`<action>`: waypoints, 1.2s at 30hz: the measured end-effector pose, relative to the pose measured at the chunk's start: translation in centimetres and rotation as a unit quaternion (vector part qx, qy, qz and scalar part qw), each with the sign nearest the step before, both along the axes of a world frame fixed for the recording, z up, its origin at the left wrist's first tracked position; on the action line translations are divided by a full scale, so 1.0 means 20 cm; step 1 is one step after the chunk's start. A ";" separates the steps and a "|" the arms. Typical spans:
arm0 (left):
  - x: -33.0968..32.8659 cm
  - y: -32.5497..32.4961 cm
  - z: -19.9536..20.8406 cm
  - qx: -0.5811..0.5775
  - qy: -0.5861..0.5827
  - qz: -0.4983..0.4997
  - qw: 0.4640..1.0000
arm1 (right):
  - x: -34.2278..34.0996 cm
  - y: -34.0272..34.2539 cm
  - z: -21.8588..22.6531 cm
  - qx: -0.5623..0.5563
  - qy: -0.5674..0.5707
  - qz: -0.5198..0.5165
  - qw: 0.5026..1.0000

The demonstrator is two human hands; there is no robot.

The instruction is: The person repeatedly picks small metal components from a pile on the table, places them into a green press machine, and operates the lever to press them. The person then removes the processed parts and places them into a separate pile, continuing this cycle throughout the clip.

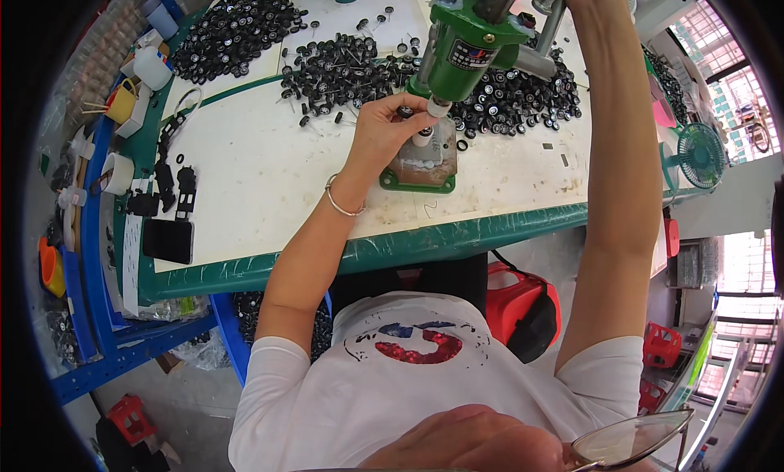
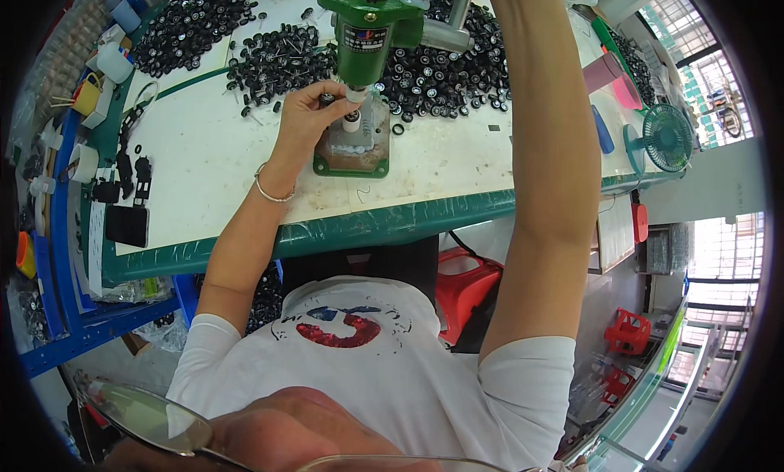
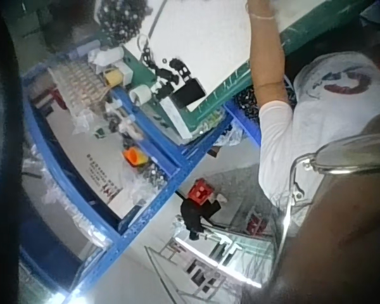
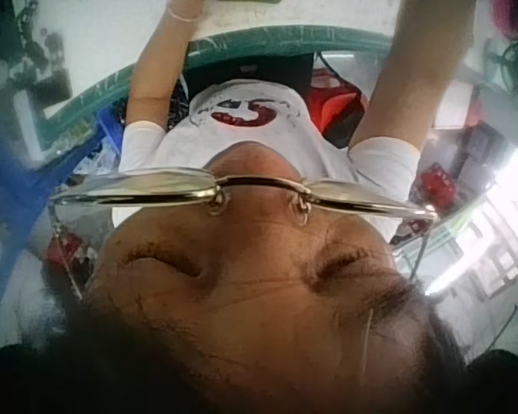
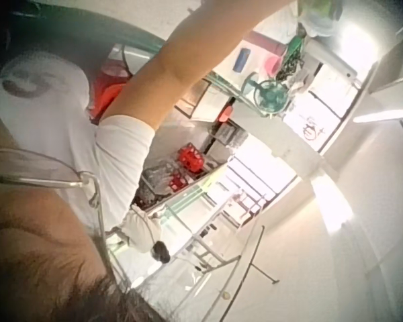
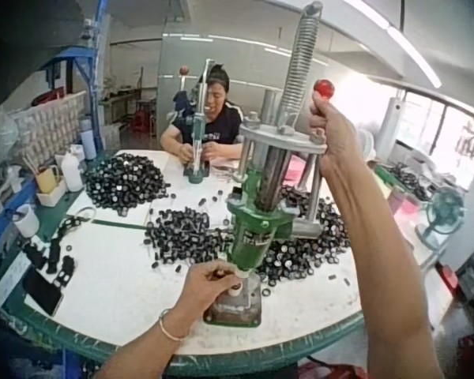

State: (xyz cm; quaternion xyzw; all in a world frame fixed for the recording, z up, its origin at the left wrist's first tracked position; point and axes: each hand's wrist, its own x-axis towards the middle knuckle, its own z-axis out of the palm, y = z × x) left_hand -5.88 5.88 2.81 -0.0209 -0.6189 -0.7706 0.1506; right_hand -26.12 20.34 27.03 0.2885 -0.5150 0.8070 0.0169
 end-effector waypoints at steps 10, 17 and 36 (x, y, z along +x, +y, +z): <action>0.00 0.00 -0.02 0.005 -0.006 0.008 1.000 | 0.29 0.11 0.02 -0.094 -0.017 0.201 0.975; 0.03 -0.01 -0.02 -0.005 -0.023 0.013 1.000 | 0.80 0.06 -0.09 -0.087 0.301 -0.091 0.945; 0.03 -0.19 -0.07 0.342 -0.052 0.018 0.938 | 0.16 0.00 -0.06 0.002 -0.015 -0.037 0.999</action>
